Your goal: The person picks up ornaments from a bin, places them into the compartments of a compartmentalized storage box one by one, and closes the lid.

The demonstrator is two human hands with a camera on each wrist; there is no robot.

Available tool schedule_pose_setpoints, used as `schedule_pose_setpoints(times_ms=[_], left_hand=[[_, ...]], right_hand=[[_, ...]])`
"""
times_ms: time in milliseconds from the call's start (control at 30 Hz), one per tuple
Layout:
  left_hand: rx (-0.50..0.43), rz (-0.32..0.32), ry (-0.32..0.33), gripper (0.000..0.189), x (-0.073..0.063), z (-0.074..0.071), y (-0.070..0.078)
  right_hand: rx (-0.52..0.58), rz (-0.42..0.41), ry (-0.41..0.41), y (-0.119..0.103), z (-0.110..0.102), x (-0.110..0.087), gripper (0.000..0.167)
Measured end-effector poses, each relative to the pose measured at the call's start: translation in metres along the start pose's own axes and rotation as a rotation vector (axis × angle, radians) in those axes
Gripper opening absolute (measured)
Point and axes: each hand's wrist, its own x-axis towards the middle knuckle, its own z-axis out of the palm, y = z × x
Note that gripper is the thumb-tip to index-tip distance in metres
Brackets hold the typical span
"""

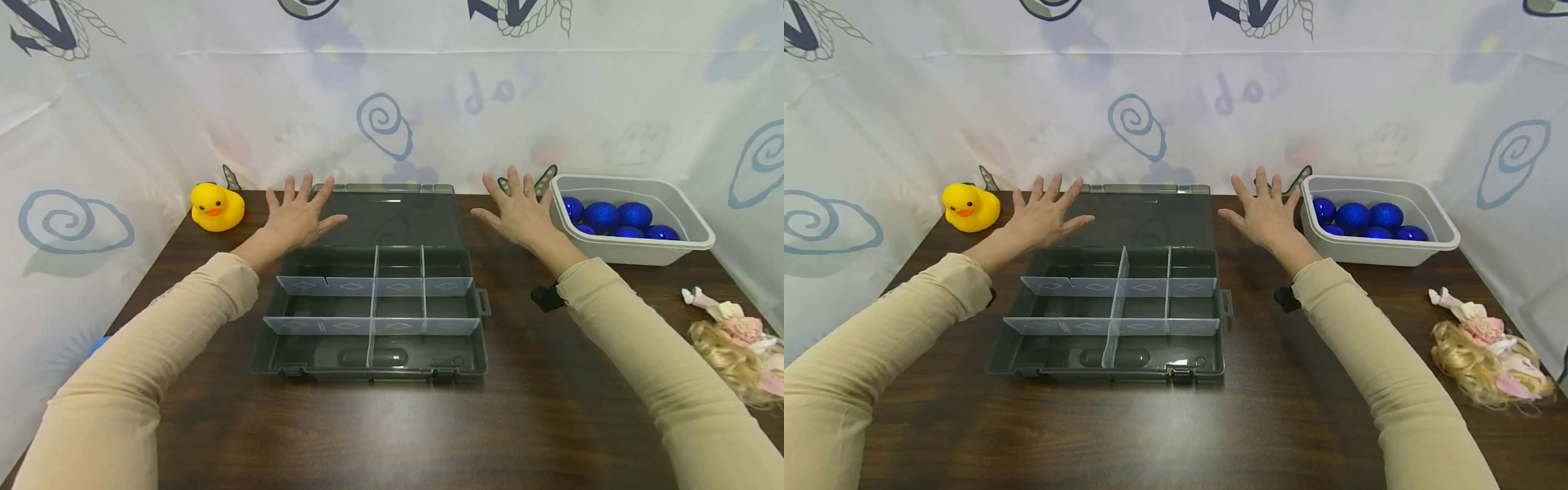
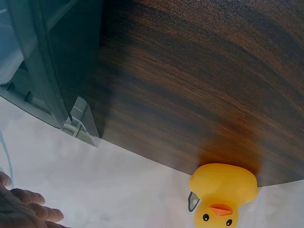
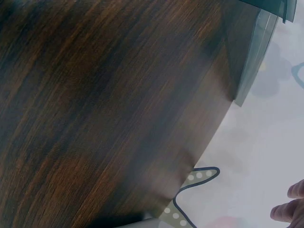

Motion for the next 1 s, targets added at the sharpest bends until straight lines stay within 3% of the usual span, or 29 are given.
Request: schedule_pose_setpoints(times_ms=[133, 233, 300, 400, 467, 533, 600, 700, 833, 1000], left_hand=[[-0.027, -0.013, 0.000, 0.079, -0.003, 0.000, -0.005], [-0.089, -0.019, 0.004, 0.080, -0.009, 0.000, -0.013], [-0.163, -0.003, 0.007, 0.081, -0.016, -0.002, -0.020], [-0.329, 0.039, -0.006, 0.081, -0.032, -0.005, -0.032], [-0.438, 0.053, -0.031, 0.081, -0.045, -0.007, -0.041], [-0.538, 0.058, -0.059, 0.083, -0.058, -0.007, -0.049], [-0.623, 0.052, -0.098, 0.083, -0.070, -0.005, -0.058], [-0.722, 0.067, -0.152, 0.085, -0.081, 0.002, -0.069], [-0.804, 0.091, -0.209, 0.086, -0.088, 0.014, -0.079], [-0.845, 0.132, -0.249, 0.085, -0.090, 0.025, -0.081]], right_hand=[[0.008, -0.007, 0.003, -0.001, 0.000, 0.001, 0.073], [0.042, -0.039, 0.053, 0.001, 0.000, 0.001, 0.072], [0.108, -0.086, 0.145, 0.005, -0.002, 0.002, 0.069], [0.251, -0.148, 0.364, 0.020, -0.008, 0.002, 0.054], [0.354, -0.131, 0.499, 0.035, -0.014, 0.001, 0.043], [0.425, -0.057, 0.566, 0.053, -0.019, 0.000, 0.037], [0.448, 0.049, 0.528, 0.072, -0.024, -0.002, 0.037], [0.405, 0.138, 0.373, 0.097, -0.025, -0.004, 0.042], [0.300, 0.137, 0.191, 0.120, -0.019, -0.004, 0.049], [0.196, 0.103, 0.105, 0.131, -0.013, -0.002, 0.051]])
